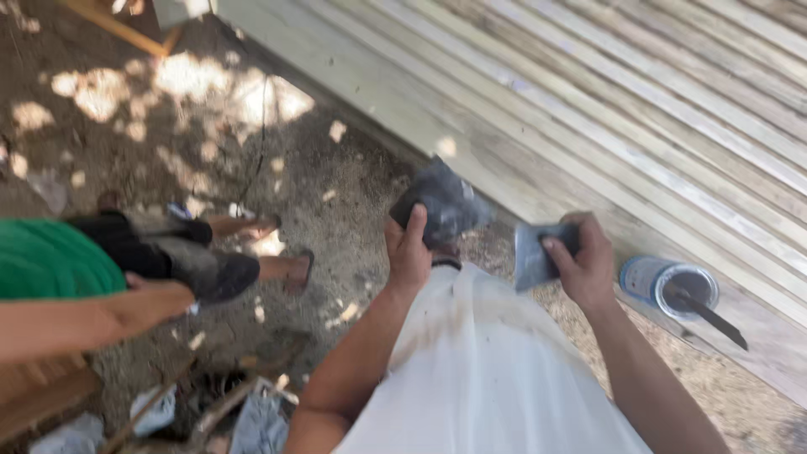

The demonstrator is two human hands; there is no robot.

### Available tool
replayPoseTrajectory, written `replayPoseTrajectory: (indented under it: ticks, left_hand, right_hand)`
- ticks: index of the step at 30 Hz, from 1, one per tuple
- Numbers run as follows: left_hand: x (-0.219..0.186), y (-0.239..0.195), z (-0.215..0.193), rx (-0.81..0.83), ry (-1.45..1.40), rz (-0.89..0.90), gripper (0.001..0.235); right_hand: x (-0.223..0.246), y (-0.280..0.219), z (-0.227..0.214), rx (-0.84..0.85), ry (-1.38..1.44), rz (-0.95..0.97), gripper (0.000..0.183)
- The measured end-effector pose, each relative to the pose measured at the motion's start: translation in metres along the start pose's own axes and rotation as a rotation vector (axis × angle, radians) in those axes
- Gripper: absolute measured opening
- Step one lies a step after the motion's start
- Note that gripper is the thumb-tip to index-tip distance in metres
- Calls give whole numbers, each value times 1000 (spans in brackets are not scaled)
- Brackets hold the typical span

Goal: The person sands a wooden surface made of parallel planks using two sanding blocks. They move the blocks back and forth along the grain, covering different sections of the wood. A paint can is visible nearby on the ground.

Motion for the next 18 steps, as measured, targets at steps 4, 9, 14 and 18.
replayPoseTrajectory:
  ticks: [4, 9, 14, 18]
  left_hand:
    - [3, -20, 5, 5, 401, 396, 32]
    - [19, -55, 4, 54, 556, 351, 34]
    - [-7, -50, 9, 132, 409, 512, 30]
    - [-31, -35, 4, 130, 505, 472, 30]
  right_hand:
    - [36, -8, 2, -144, 118, -59, 45]
    - [59, -19, 10, -127, 20, 91, 48]
    - [71, -20, 14, -210, 205, -28, 44]
    - [91, -15, 25, -222, 234, -22, 44]
Point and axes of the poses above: each hand's wrist, its own y-axis towards the middle knuckle, its own z-axis out of the palm, x = y × z, the point moved 3 cm from there along y, towards the middle knuckle, and after that the axes turned 2 degrees about -y, right-handed, at the moved point
